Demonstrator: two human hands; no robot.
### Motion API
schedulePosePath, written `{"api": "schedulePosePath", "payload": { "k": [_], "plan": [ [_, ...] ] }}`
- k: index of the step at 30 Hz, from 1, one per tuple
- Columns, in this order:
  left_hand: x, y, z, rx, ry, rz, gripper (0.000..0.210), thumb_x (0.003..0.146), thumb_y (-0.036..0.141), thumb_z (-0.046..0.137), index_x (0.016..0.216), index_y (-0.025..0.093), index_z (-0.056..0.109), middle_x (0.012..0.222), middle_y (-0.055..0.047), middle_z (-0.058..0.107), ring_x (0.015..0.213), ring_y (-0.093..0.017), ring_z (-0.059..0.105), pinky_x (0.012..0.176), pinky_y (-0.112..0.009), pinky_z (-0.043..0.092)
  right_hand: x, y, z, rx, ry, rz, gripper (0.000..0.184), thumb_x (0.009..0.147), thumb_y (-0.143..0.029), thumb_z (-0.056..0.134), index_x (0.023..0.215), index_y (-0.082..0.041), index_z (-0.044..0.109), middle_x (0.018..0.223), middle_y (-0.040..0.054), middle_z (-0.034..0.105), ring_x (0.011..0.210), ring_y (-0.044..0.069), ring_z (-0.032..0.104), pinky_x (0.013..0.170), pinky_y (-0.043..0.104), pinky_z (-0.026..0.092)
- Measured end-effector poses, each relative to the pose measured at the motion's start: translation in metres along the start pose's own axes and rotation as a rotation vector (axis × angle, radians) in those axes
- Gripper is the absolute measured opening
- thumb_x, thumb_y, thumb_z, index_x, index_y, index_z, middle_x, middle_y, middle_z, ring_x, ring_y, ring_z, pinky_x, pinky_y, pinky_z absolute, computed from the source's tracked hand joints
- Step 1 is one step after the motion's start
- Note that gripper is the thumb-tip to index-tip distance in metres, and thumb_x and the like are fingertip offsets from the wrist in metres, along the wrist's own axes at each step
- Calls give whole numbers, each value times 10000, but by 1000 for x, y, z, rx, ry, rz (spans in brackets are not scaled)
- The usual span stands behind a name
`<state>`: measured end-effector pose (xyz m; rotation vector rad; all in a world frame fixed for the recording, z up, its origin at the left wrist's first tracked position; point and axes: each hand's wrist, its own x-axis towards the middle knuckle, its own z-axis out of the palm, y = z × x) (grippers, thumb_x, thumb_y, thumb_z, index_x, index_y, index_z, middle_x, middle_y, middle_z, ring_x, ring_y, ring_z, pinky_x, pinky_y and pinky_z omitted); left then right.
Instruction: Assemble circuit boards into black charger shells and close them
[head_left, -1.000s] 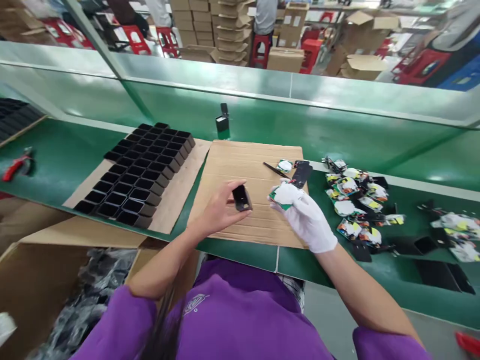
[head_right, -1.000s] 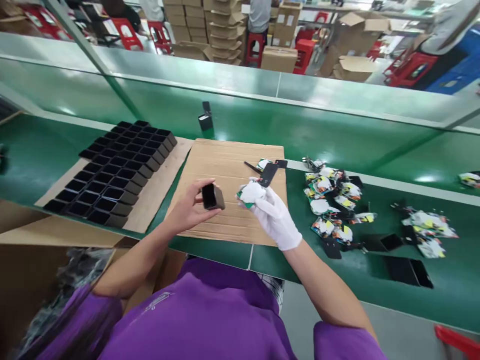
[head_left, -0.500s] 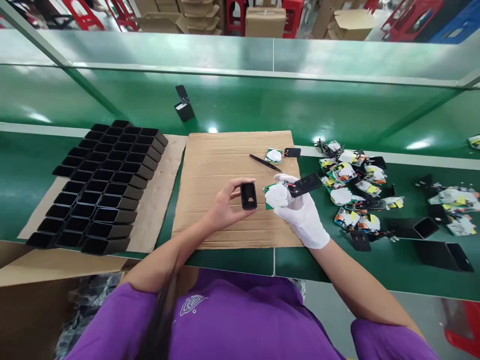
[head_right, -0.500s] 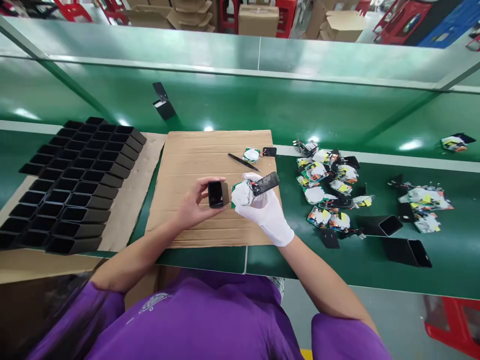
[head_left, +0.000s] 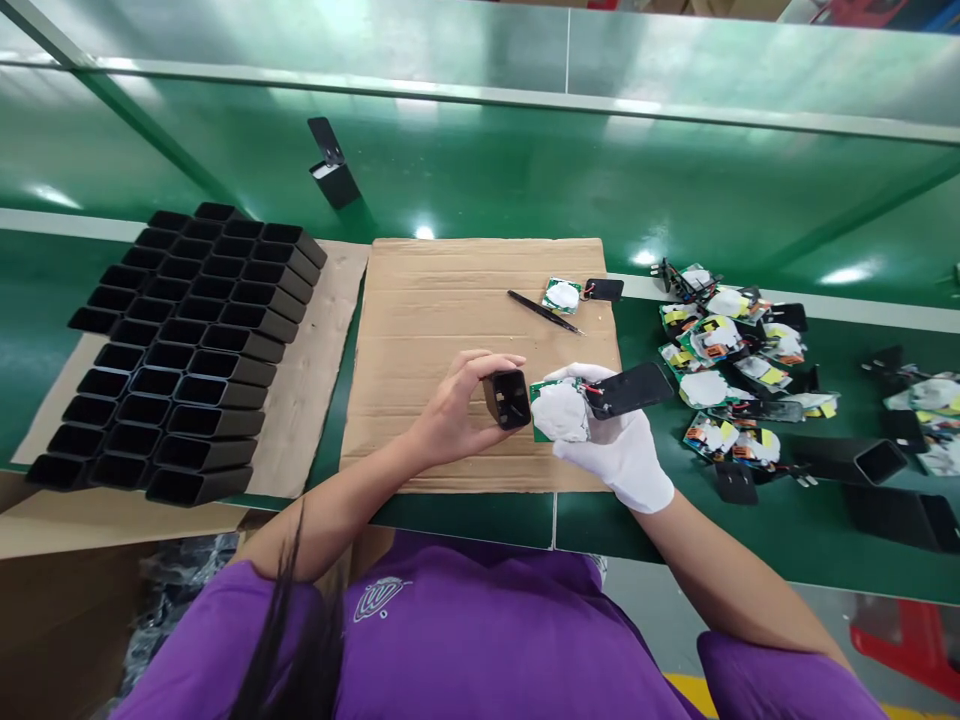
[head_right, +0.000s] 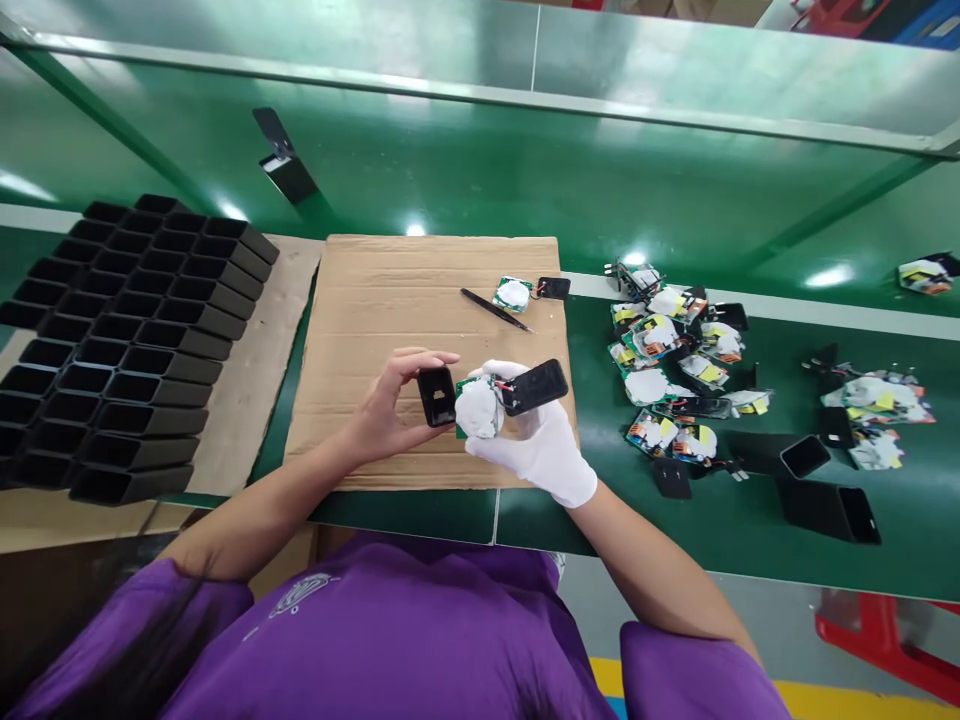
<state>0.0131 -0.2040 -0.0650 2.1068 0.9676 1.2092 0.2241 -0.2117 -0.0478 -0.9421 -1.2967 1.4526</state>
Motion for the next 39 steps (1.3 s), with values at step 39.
{"api": "schedulePosePath", "payload": {
  "k": [39],
  "plan": [
    [-10,2,15,28,-106,-59,584,790,310,761,1287,223,468,1191,-117,602,1114,-245,625,867,-337,583,-9,-2,13,-294,29,-128,566,594,-264,902,1106,-265,661,1147,78,715,1077,274,681,972,458,555]
  ]
}}
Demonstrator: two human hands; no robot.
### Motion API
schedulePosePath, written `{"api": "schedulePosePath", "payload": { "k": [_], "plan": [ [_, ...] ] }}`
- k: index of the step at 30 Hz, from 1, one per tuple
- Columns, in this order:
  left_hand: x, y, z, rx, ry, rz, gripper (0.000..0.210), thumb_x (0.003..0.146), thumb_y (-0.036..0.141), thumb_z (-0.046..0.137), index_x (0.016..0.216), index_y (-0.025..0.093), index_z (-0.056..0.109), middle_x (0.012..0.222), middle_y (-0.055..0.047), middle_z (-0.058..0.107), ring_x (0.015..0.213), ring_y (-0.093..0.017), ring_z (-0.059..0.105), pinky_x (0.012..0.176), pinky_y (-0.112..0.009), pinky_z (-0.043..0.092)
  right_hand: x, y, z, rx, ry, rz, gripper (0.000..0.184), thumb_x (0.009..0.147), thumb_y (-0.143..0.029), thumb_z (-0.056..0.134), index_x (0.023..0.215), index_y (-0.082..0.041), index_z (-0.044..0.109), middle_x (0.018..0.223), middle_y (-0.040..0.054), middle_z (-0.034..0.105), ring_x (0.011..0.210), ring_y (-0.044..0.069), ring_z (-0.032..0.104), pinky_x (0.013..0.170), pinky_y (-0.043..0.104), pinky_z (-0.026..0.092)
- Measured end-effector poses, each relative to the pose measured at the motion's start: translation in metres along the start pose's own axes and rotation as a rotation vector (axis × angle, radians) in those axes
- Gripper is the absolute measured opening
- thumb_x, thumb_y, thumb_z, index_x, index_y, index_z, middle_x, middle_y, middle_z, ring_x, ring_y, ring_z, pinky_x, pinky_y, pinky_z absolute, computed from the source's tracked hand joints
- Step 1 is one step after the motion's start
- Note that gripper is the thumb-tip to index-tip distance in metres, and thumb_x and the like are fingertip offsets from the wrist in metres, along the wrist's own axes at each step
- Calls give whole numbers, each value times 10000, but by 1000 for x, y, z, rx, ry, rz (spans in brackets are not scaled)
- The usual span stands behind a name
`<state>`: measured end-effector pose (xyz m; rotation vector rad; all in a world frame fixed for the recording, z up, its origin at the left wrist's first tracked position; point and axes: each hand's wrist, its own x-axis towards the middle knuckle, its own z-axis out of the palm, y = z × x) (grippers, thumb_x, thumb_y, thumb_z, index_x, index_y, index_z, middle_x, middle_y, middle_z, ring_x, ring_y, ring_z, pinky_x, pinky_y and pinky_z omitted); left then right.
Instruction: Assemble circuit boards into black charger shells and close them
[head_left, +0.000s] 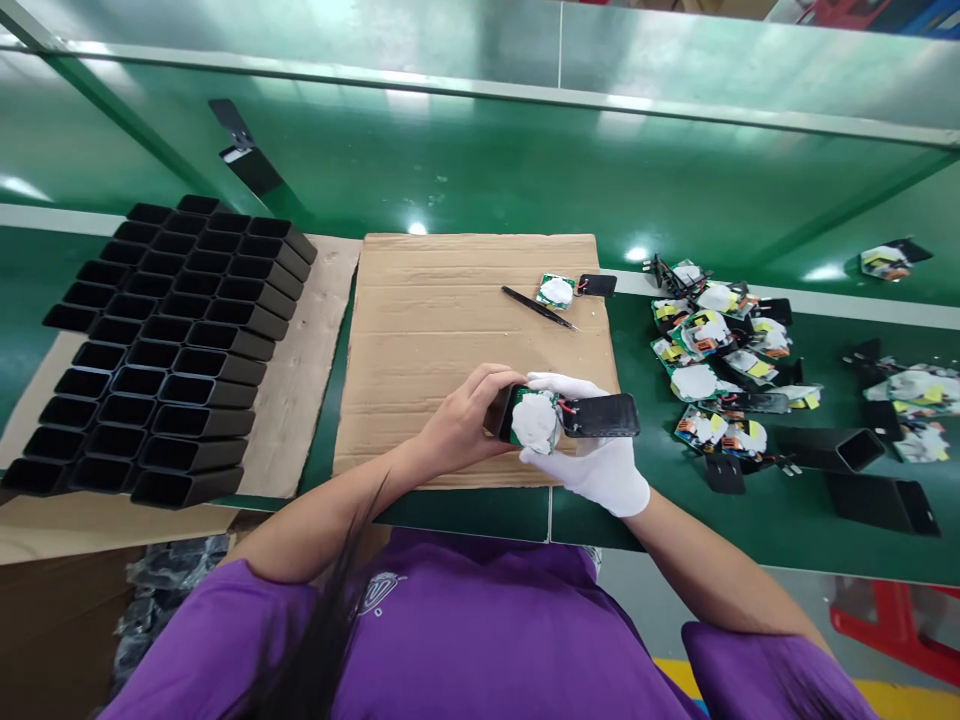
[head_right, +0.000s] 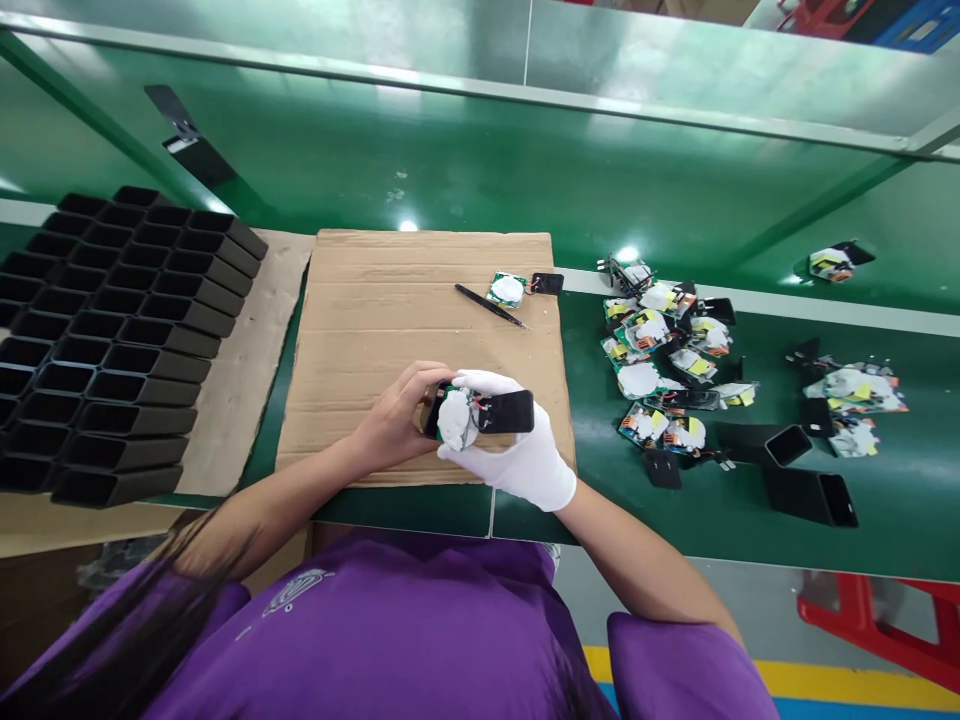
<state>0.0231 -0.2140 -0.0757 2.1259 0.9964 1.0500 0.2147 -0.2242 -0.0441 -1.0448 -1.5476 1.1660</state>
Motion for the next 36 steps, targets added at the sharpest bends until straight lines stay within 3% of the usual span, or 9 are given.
{"api": "schedulePosePath", "payload": {
  "k": [4,11,22,36],
  "plan": [
    [-4,-3,3,22,14,34,626,780,324,769,1306,224,443,1192,-118,607,1110,-245,629,866,-332,574,-1,1,1,-92,-4,-62,572,615,-284,896,1134,-259,656,1133,90,724,1048,263,700,944,434,576],
    [-5,-5,5,98,38,85,597,778,200,724,1298,213,429,1167,-98,657,1085,-223,661,916,-331,563,-6,3,2,-234,-13,-146,581,657,-274,888,1180,-242,637,1158,101,722,1060,261,708,945,414,591],
    [-6,-3,5,103,41,66,578,771,161,703,1283,199,436,1152,-99,664,1059,-210,674,848,-293,582,-7,7,4,-237,-17,-118,551,702,-298,862,1197,-240,629,1176,98,720,1074,254,707,966,413,585],
    [-3,-4,5,129,66,114,516,806,154,658,1274,184,445,1123,-104,675,1060,-206,675,883,-297,575,-9,9,4,-245,-30,-138,561,719,-268,849,1231,-279,620,1213,64,710,1106,249,696,997,413,575]
  ]
}}
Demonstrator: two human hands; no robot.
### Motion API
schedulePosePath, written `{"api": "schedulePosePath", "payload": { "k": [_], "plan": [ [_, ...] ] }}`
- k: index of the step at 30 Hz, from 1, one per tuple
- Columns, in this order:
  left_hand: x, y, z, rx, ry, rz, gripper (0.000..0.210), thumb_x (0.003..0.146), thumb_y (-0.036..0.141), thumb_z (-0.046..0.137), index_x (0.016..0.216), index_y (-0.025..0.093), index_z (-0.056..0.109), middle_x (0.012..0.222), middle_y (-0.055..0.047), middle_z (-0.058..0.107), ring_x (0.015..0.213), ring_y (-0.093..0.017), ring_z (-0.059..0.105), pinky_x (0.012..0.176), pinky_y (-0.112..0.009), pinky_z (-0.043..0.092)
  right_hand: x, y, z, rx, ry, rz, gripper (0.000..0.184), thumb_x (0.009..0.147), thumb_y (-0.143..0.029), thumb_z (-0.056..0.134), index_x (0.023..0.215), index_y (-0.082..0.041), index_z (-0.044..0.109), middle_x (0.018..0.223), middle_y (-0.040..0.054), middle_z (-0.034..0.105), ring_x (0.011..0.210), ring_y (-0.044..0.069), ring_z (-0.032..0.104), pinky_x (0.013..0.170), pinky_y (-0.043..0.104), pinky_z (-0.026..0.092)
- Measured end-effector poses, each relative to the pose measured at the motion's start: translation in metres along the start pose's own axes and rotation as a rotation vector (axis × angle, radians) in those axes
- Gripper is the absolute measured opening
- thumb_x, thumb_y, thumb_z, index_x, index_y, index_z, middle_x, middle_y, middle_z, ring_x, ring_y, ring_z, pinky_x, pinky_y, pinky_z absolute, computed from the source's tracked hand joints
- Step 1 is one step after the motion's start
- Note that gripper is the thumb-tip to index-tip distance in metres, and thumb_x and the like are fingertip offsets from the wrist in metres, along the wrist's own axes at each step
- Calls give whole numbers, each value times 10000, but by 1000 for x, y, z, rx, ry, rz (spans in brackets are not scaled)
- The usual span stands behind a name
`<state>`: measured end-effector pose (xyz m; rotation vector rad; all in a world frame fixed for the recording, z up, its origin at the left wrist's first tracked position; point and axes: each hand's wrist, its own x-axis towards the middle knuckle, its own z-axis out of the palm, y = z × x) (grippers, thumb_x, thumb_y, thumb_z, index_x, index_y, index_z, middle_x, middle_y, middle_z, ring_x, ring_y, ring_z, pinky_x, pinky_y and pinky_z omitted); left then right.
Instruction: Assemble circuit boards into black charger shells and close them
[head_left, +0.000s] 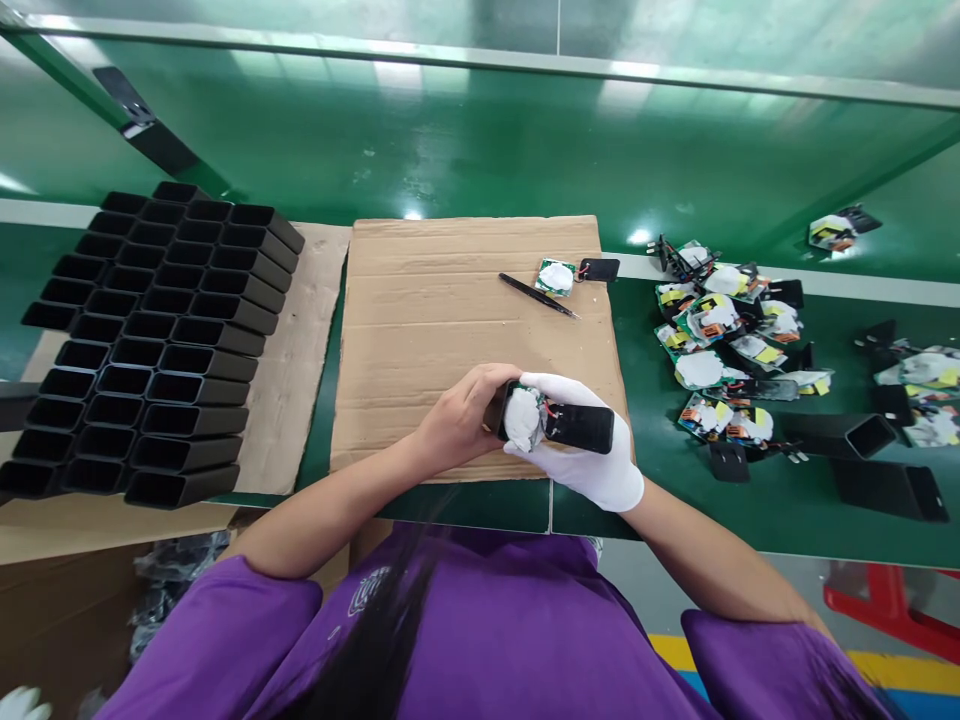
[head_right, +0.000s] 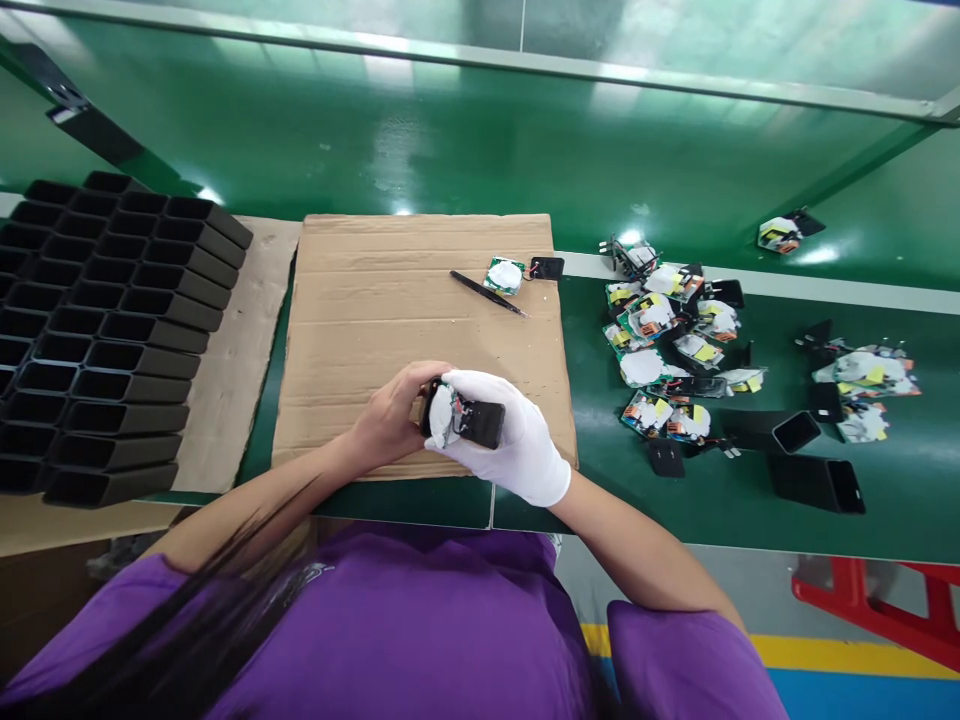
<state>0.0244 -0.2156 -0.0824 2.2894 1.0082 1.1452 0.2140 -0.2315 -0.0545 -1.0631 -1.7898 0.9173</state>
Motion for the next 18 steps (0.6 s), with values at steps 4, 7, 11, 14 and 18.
{"api": "schedulePosePath", "payload": {
  "k": [4,7,11,14,18],
  "plan": [
    [-1,-1,0,-9,2,4,518,806,159,662,1277,183,449,1126,-110,674,1061,-211,674,893,-306,574,0,1,0,0,-5,-23,581,723,-257,850,1249,-306,607,1217,54,707,1109,250,694,996,420,576],
    [-2,-1,0,-9,-4,-3,528,801,141,657,1285,179,450,1132,-114,671,1070,-212,668,910,-307,568,0,2,0,0,-8,-35,582,731,-261,844,1257,-307,599,1220,56,705,1113,249,692,994,417,576],
    [-3,-2,0,-6,-11,-4,550,793,134,662,1298,183,448,1139,-111,668,1078,-213,662,921,-312,565,0,2,0,-23,-7,-33,557,746,-292,831,1252,-284,599,1219,67,708,1110,252,695,991,422,581],
    [-4,-3,0,-22,-12,-11,542,804,147,664,1302,191,453,1146,-105,667,1082,-209,661,923,-310,565,0,2,-1,-35,-18,-35,557,755,-285,824,1260,-289,589,1227,70,703,1109,251,696,989,420,581],
    [-3,-4,0,-66,-2,16,556,811,211,704,1309,185,459,1157,-119,669,1091,-213,661,937,-318,561,1,3,-4,-50,-39,-95,608,741,-281,837,1287,-295,570,1220,70,705,1115,250,693,989,409,578]
  ]
}}
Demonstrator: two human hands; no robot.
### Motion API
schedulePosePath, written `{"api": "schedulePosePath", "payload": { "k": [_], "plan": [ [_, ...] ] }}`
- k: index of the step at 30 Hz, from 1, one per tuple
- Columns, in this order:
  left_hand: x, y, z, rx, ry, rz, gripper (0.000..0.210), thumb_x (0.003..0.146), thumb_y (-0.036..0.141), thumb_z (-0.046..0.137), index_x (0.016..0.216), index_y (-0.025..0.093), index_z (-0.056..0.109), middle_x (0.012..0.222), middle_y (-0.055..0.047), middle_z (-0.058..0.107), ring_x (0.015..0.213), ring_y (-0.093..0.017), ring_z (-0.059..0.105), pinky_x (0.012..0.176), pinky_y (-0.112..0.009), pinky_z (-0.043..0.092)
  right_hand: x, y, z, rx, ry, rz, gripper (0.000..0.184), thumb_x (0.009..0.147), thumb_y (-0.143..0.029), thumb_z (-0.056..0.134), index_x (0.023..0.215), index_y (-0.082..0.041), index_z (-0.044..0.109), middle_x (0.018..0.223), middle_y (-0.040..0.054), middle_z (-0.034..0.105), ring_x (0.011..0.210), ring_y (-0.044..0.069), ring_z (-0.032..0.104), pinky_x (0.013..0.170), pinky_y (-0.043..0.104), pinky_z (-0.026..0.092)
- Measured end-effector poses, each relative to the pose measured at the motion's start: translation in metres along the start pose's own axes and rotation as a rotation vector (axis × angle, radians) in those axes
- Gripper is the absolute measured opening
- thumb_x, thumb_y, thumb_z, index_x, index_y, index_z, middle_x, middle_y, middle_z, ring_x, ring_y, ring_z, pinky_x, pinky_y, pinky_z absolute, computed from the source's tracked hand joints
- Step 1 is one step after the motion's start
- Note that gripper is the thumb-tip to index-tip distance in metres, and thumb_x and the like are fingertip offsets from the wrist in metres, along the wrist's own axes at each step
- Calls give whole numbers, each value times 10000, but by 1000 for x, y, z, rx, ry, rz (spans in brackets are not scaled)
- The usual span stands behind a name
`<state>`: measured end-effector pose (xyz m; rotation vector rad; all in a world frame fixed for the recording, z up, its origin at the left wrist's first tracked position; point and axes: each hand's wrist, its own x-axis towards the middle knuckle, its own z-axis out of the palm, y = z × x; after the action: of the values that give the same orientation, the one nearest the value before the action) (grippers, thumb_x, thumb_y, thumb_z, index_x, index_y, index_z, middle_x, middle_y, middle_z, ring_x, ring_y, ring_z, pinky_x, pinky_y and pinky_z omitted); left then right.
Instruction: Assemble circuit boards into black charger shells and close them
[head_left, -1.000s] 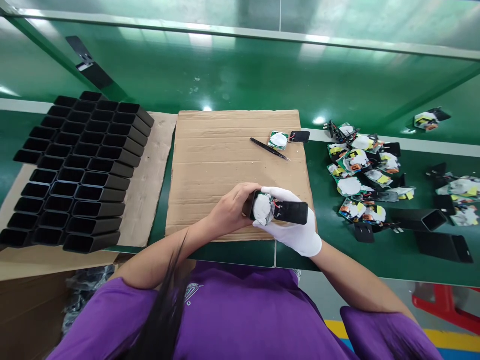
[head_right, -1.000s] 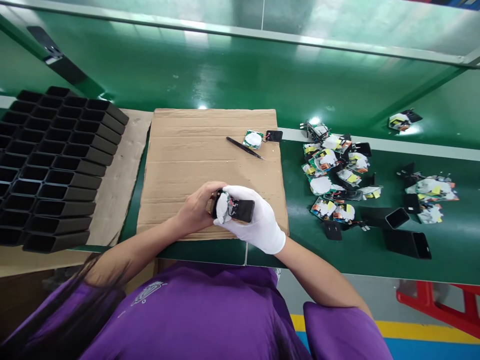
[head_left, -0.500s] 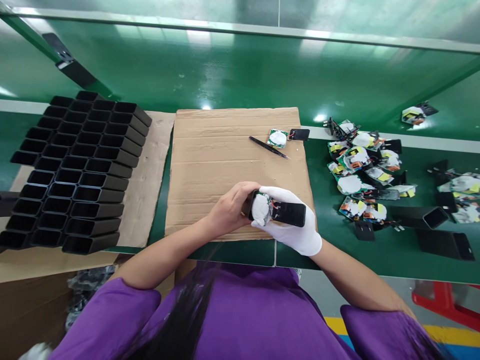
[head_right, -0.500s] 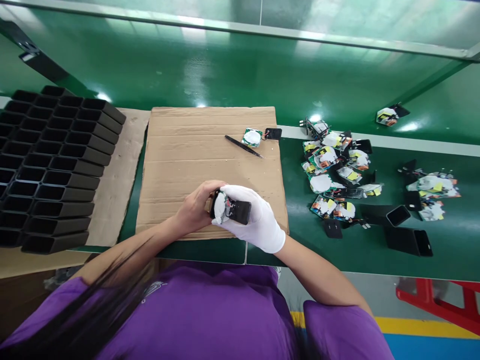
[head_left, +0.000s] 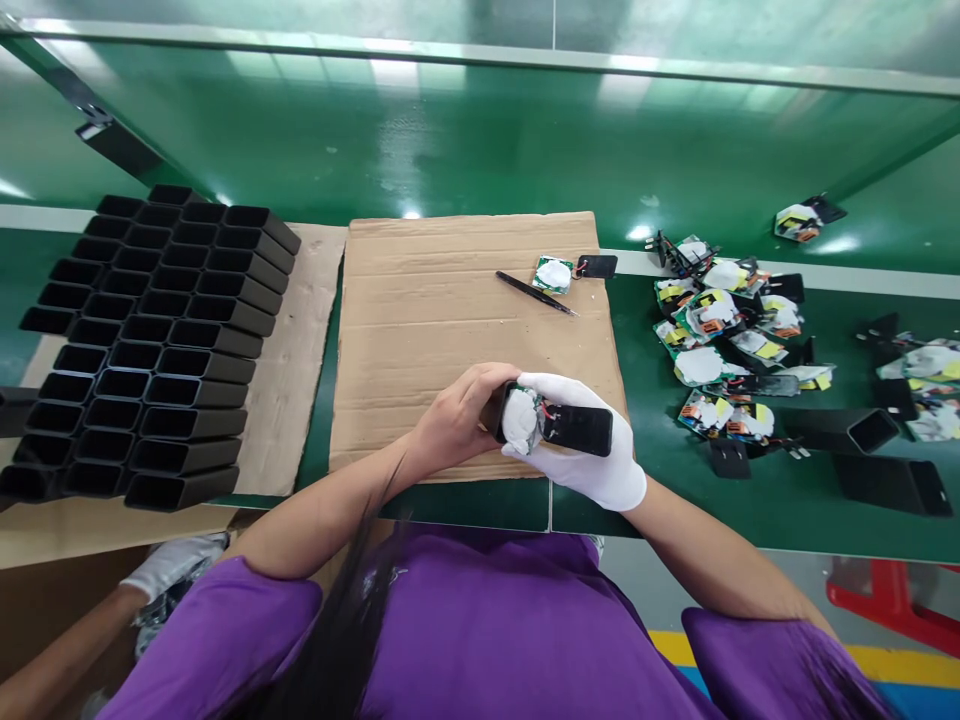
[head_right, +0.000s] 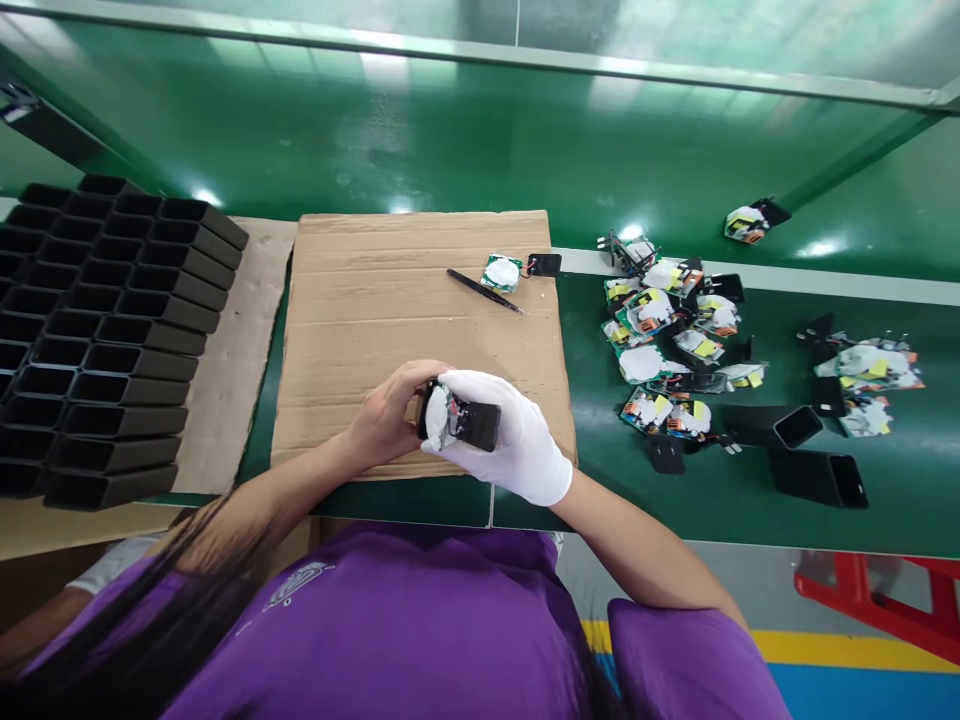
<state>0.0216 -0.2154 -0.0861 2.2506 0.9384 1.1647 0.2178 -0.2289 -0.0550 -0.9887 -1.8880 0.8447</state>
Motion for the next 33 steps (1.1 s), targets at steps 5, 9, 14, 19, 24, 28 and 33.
{"api": "schedulePosePath", "payload": {
  "k": [5,9,14,19,24,28,33],
  "plan": [
    [1,2,-1,-16,14,18,544,834,239,694,1319,197,451,1150,-118,678,1088,-211,666,936,-332,567,-1,1,-1,-32,-20,-58,652,742,-285,835,1327,-319,549,1242,61,699,1134,266,684,986,442,585],
    [1,2,-2,9,-2,13,542,838,267,694,1317,203,448,1151,-115,684,1094,-219,669,940,-348,570,-2,-1,-1,-43,-20,-51,653,761,-289,820,1345,-351,535,1254,50,696,1142,280,681,990,480,583],
    [1,2,-2,32,-13,9,539,837,227,675,1322,202,441,1152,-114,687,1092,-217,671,947,-340,562,0,-1,-1,-67,-5,-109,655,760,-269,820,1344,-319,527,1240,65,702,1142,260,683,983,430,589],
    [2,3,-4,91,-12,8,521,833,193,660,1312,188,455,1129,-115,690,1069,-215,675,933,-323,559,1,-2,-1,-104,-16,-53,555,798,-309,781,1305,-286,554,1248,75,701,1142,251,687,994,414,590],
    [3,3,-4,74,-29,-11,527,821,179,667,1310,187,469,1143,-116,684,1075,-214,666,916,-305,560,1,-1,0,-114,-5,-14,556,787,-327,789,1286,-258,554,1227,90,708,1116,266,699,973,426,598],
    [3,3,-5,71,-46,-22,514,832,204,670,1308,185,475,1139,-119,684,1069,-217,666,913,-312,561,1,2,1,-100,8,-26,558,784,-301,790,1285,-274,546,1213,77,708,1092,259,707,945,424,610],
    [3,2,-7,60,-92,-67,598,784,286,751,1312,201,483,1157,-116,683,1050,-226,678,883,-315,573,-1,4,3,-69,46,18,584,767,-347,810,1288,-298,552,1201,63,709,1063,267,716,940,434,614]
  ]
}}
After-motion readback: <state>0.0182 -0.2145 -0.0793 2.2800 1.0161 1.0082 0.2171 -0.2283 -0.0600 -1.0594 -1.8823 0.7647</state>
